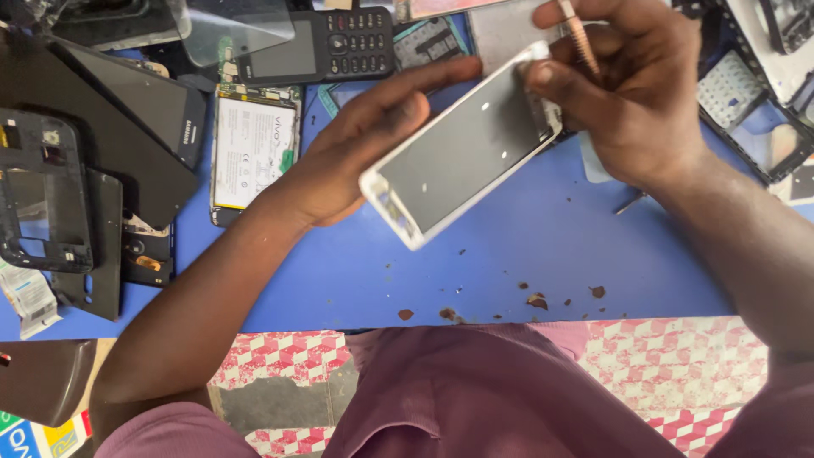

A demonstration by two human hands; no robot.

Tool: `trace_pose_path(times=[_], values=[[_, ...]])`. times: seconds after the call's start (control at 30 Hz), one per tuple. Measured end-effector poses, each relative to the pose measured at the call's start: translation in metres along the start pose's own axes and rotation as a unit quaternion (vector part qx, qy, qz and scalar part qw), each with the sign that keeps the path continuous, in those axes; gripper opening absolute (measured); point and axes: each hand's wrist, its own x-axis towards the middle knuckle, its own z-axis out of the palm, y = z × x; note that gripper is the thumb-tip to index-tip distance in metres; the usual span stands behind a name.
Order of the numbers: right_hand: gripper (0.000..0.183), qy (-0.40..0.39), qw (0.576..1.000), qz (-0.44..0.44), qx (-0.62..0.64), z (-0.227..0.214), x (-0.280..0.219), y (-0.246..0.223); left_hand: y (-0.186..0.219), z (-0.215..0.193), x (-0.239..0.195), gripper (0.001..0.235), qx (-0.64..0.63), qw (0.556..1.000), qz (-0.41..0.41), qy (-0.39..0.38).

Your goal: The person uses a screwdriver to remove screws from the bottom and top edges of a white smartphone, then uses a metal prying tool to lift and separate the screen assembly from the frame. The device remains partially disassembled on the workbench.

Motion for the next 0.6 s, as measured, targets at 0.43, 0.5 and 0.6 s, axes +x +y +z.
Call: trace_pose_path(times=[0.43,0.5,0.6], values=[[0.013,-0.038,0.9,-0.171,-0.4,-0.018,-0.015,-0.026,-0.002,0.008,0.032,0.021,0.491,0.856,0.156,0.048],[0.01,-0.064,0.863,-0.243,-0.438,-0.018,-0.016,-0.029,-0.001,0.005,0.033,0.026,0.505,0.836,0.21,0.041],[0.015,-0.114,0.868,-0.227,-0.427,-0.006,-0.021,-0.026,0.001,0.004,0.026,0.035,0.524,0.803,0.283,0.024]])
